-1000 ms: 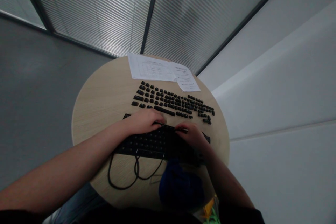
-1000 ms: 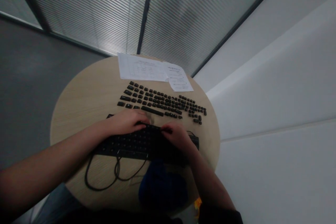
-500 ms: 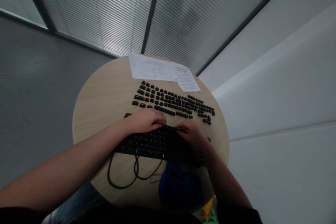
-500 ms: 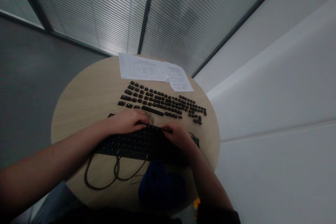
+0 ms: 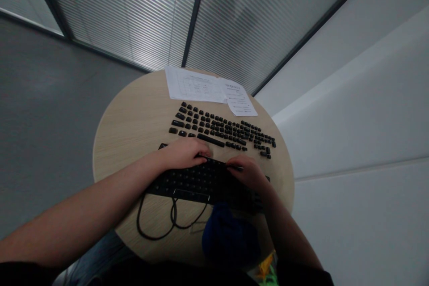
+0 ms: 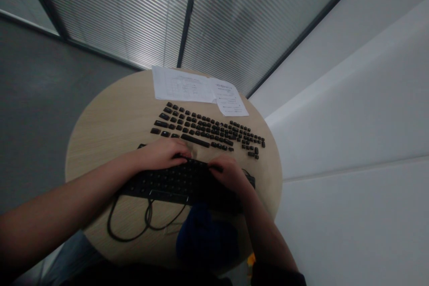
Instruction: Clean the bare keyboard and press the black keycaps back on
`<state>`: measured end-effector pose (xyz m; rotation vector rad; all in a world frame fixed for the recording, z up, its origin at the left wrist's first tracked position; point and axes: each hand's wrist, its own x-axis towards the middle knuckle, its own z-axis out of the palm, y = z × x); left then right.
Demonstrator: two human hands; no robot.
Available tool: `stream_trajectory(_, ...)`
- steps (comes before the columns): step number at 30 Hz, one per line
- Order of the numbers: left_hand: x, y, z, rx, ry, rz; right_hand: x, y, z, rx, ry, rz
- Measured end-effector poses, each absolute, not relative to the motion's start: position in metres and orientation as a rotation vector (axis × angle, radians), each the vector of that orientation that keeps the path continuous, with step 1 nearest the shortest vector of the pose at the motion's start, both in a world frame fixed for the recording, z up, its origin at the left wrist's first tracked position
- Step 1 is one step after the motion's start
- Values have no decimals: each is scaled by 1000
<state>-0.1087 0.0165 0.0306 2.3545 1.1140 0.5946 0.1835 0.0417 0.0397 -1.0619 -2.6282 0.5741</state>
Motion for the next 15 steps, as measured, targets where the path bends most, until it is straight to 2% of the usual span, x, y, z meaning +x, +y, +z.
stream_trajectory(15,-110,19,30,2342,1083,593,174,42,40,-1120,-2799,477)
